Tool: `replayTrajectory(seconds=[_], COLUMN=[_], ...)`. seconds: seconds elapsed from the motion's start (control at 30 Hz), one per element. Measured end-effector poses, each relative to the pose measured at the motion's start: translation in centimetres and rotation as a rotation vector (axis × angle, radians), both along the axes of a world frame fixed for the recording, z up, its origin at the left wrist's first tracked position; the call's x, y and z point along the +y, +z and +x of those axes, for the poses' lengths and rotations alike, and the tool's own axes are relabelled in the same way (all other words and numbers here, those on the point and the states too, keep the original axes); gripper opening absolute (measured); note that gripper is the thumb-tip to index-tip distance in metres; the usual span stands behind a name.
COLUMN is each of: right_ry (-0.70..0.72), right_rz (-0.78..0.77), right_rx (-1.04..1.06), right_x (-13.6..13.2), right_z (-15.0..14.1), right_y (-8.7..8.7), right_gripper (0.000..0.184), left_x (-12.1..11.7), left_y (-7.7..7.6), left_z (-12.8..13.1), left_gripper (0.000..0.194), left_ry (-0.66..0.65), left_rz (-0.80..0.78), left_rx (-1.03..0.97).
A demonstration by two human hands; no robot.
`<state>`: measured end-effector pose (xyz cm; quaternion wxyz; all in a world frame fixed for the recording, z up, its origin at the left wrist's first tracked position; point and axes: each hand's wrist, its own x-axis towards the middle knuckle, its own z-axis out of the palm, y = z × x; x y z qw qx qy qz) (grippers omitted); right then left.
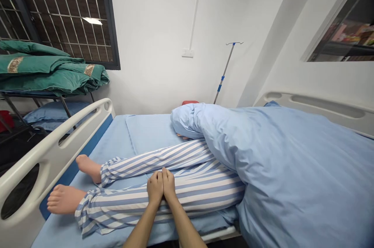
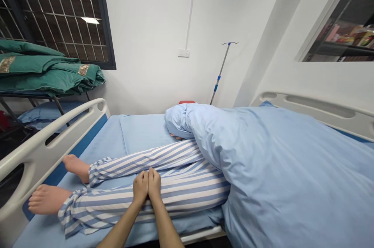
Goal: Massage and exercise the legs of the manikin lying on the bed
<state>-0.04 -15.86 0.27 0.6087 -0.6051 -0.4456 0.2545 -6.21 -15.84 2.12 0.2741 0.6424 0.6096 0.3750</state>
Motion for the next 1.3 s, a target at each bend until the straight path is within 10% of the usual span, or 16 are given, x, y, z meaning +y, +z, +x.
replayTrajectory(seconds=[0.37,0.67,1.03,1.3], right_ry=[0.106,0.024,-0.019,-0.026], right_rz=[-0.017,-0.038,0.0,0.01], right_rx=[-0.28,-0.352,-0.053,-0.075], right_x=[0.3,-1.8,-1.3,-1.7], right_z=[3.9,4.8,5.8,5.7], right_y=[4.7,0.2,0.5,0.8], right_gripper=[0.041,0.042,0.043,0.039], left_x=[-0.5,-0.8,1.8,-0.1], left_y=[0.0,-0.4,2.9,-0.9], left_z=[0.7,1.2,6.3,6.0], left_gripper=[0.031,0.029,0.034,0.025], left_ry=[-0.068,-0.069,-0.084,-0.062], left_rz=[-0.038,-0.02,0.008,-0.043], left_rx=[0.412,0.405,-0.015,0.082])
